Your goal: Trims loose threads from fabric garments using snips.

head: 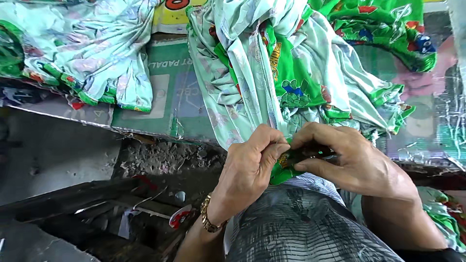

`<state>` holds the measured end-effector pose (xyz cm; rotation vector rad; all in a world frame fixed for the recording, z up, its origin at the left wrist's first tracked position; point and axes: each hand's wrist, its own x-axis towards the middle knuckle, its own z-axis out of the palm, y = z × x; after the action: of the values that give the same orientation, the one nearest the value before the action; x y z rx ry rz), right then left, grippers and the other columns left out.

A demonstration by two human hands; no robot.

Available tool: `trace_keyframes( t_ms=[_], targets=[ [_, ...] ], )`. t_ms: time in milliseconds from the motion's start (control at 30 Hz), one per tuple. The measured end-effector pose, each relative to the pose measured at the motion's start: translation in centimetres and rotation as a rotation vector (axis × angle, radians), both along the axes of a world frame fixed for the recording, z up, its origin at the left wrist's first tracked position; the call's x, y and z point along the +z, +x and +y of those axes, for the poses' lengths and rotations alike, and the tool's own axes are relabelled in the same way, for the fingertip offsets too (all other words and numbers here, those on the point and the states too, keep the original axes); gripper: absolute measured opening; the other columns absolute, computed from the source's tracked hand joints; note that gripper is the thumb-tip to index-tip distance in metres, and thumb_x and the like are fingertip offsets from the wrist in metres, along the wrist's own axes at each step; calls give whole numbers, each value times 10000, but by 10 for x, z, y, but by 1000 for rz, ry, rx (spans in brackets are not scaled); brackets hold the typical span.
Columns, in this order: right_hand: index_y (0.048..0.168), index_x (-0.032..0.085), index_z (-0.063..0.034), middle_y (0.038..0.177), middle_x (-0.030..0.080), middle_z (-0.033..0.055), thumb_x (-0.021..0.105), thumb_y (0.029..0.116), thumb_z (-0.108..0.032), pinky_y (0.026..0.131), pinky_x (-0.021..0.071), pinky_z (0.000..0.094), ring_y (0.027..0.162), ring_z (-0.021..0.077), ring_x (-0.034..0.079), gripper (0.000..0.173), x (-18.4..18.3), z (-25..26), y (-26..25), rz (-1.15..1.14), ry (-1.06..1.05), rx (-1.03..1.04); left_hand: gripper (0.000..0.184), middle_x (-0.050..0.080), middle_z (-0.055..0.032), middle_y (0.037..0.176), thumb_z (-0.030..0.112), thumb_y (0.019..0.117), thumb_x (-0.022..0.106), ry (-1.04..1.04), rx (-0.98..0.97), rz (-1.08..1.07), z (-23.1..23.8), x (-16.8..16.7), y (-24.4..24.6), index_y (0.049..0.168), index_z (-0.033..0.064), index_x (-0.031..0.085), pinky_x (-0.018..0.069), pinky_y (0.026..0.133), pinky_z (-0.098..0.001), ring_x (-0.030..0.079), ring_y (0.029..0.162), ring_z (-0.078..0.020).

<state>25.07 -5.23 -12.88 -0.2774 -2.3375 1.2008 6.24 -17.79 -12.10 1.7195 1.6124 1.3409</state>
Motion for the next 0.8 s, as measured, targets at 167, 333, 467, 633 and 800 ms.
trace_keyframes(
  t_ms=[167,333,467,633,800],
  targets=[
    [1038,676,-81,897,657,-58,708,957,-247,656,555,120,777,-30,632,187,-7,6,-3,66,-170,110,102,581,49,799,149,1048,572,-2,-74,-52,6,-4,-4,1000,68,610,481,597,-126,543,669,23],
    [1007,678,-60,871,660,-48,719,944,-179,659,555,120,765,-20,634,141,-11,7,-7,104,-247,136,84,585,42,812,125,1039,585,10,-101,-118,9,-8,-3,994,59,611,493,615,-132,551,684,18],
    [1000,669,-45,858,658,-38,723,934,-133,657,555,129,754,-8,632,122,-14,8,-10,133,-328,172,82,588,31,828,111,1037,586,26,-120,-161,10,-10,-3,988,50,610,508,634,-134,564,703,13],
    [996,666,-56,841,655,-44,708,946,-144,632,541,125,726,-14,619,109,-16,7,-10,141,-355,163,88,567,30,826,113,1049,563,44,-99,-210,10,-13,-2,992,54,596,506,632,-136,552,695,8],
    [1104,647,-122,897,648,-54,690,989,-327,646,525,136,762,-11,607,239,-19,21,17,250,-543,302,299,596,72,894,401,1083,478,53,-51,-68,-10,-13,-9,1131,128,589,499,691,-118,573,782,52]
  ],
)
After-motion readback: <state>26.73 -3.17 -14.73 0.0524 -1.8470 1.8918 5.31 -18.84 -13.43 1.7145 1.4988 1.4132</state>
